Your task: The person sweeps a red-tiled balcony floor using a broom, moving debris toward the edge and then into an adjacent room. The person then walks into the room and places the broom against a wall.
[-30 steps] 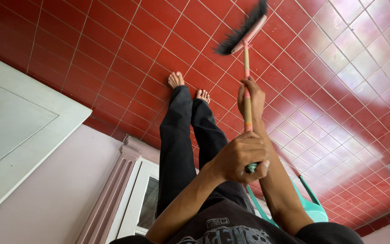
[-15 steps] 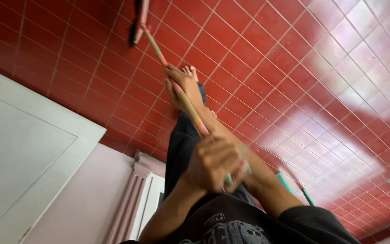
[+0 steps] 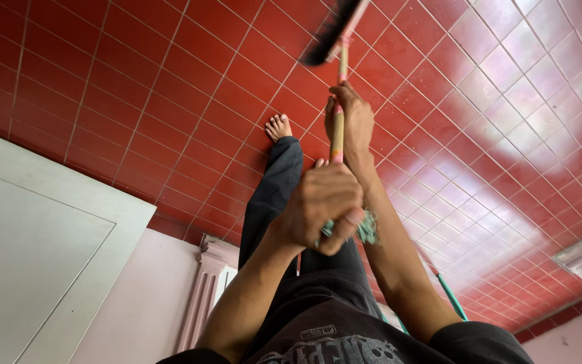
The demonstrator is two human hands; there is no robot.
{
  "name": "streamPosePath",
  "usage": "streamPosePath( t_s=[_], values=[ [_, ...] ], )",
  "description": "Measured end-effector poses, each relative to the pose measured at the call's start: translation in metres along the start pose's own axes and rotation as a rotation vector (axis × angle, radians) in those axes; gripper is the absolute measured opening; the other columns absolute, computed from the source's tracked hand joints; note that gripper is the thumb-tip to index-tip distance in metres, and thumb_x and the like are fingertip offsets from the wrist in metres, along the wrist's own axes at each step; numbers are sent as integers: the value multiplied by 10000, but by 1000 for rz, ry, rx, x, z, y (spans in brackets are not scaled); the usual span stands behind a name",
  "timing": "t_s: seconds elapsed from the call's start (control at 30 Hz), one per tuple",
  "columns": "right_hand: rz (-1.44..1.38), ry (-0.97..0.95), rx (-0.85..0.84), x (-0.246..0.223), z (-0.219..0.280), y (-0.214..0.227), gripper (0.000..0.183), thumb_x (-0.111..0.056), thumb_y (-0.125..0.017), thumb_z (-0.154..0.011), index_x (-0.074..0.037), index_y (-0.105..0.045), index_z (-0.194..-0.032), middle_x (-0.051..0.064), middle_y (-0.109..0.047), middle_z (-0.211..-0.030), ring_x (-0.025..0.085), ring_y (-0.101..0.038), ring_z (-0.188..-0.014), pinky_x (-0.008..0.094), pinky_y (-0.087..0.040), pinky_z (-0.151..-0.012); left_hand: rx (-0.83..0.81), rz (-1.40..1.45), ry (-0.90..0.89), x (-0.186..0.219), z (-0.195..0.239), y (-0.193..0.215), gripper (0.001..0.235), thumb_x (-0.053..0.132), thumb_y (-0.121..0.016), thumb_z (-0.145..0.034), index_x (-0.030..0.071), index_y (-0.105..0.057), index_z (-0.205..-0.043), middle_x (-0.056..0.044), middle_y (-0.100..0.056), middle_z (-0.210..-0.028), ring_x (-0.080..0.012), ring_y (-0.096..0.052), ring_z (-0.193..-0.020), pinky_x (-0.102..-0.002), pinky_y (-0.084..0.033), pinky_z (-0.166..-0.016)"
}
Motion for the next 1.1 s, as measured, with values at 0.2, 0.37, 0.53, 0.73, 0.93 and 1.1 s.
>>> streamPosePath(
  t_s=[0.2,0.37,0.53,0.73,0.93,1.1],
  values=[
    [-31,-32,92,-29,16,30,154,-122,-672,-883,-88,-771,-995,141,-712,-1275,341,-754,-908,398,-612,-776,58,134,-88,53,-19,14,258,97,-559,-895,68,-429,-674,-47,-474,-646,-227,-523,-571,-410,-519,-634],
    [-315,187,-143,-71,8,-5,213,-89,-641,-916,-59,-724,-1109,148,-676,-1301,370,-727,-1018,430,-602,-842,-55,-144,-156,54,-20,-35,331,107,-575,-946,85,-432,-648,-55,-494,-626,-203,-547,-553,-387,-465,-605],
    [-300,116,-214,-22,7,5,245,-66,-656,-865,-48,-716,-1101,119,-704,-1236,393,-712,-926,453,-586,-792,-122,-103,-85,22,-22,-61,329,96,-589,-969,67,-472,-664,-83,-533,-656,-236,-591,-612,-404,-499,-661],
    [-152,-11,-165,95,34,74,199,-65,-635,-910,-53,-738,-1079,162,-696,-1278,398,-717,-954,431,-584,-810,-127,61,10,11,-19,-156,250,89,-616,-950,37,-527,-722,-109,-599,-742,-292,-643,-722,-411,-538,-741],
    [-42,-159,68,213,47,133,184,-72,-651,-931,-50,-765,-1074,251,-683,-1245,416,-722,-1010,418,-591,-860,-136,167,133,-36,-16,-236,151,65,-584,-925,32,-565,-779,-122,-581,-732,-299,-600,-707,-430,-518,-757],
    [100,-267,219,259,55,181,140,-67,-666,-912,-40,-752,-1020,251,-691,-1260,404,-736,-956,423,-597,-820,-95,265,301,-48,-12,-252,176,45,-562,-939,20,-541,-766,-133,-565,-770,-287,-575,-721,-378,-493,-688]
  ],
)
Point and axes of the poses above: each hand's wrist, its own z-axis away from the middle knuckle, its own y-axis out of the back of the hand, x = y × z, the point moved 7 cm from there along -z, towards the middle knuckle
